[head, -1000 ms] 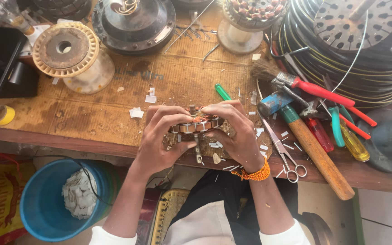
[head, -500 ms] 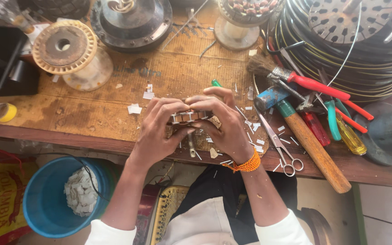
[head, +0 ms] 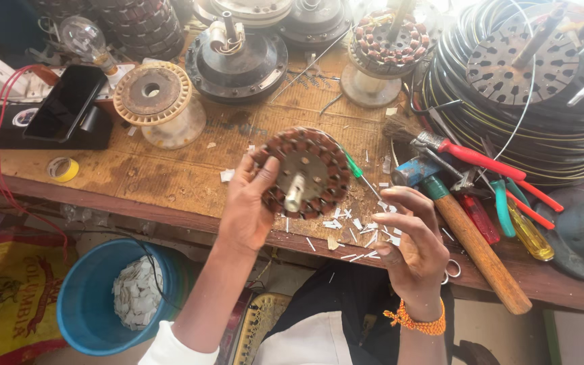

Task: The person inserts small white insulating pieces into slots of a copper-wound motor rotor. They cut a white insulating strip with scissors, fold it, and insert it into the rotor. The person also handles a thin wire, cutting and folding it, then inserting it into the rotor assembly.

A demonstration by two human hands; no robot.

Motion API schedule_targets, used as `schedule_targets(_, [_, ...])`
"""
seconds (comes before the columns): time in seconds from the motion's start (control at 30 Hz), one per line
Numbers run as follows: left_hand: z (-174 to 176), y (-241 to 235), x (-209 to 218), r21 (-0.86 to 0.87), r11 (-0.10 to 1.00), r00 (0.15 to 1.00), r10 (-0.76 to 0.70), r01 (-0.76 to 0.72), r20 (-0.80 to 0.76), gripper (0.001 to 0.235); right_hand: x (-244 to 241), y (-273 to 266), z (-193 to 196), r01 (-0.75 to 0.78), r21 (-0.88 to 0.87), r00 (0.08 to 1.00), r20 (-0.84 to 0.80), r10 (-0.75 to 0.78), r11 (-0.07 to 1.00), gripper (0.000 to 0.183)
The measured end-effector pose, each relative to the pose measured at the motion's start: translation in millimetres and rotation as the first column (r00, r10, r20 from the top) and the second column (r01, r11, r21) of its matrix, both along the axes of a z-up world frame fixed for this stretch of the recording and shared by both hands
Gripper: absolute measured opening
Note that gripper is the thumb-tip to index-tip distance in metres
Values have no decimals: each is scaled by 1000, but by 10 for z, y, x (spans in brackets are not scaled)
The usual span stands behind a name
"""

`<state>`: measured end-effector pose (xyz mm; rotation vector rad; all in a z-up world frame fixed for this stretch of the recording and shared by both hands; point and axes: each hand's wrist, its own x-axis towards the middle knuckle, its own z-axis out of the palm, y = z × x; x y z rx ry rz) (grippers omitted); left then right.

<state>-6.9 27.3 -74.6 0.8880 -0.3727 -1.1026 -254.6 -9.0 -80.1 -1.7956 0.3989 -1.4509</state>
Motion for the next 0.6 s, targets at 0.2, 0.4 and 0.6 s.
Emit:
schedule_targets(0.2, [-109,161,-383,36,988,981,-148,153,-125,38,13,174,166,230,-56,932,-273,-237,972,38])
schedule_targets(0.4, [-49,256,-708,89,980,955,-150,178,-258,41,135,293,283,396,55,844,-415,-340,917,51])
schedule_targets(0.6, [66,431,-949,94,980,969,-154,175,-193,53,180,268,282,411,-48,842,-363,-400,910,29])
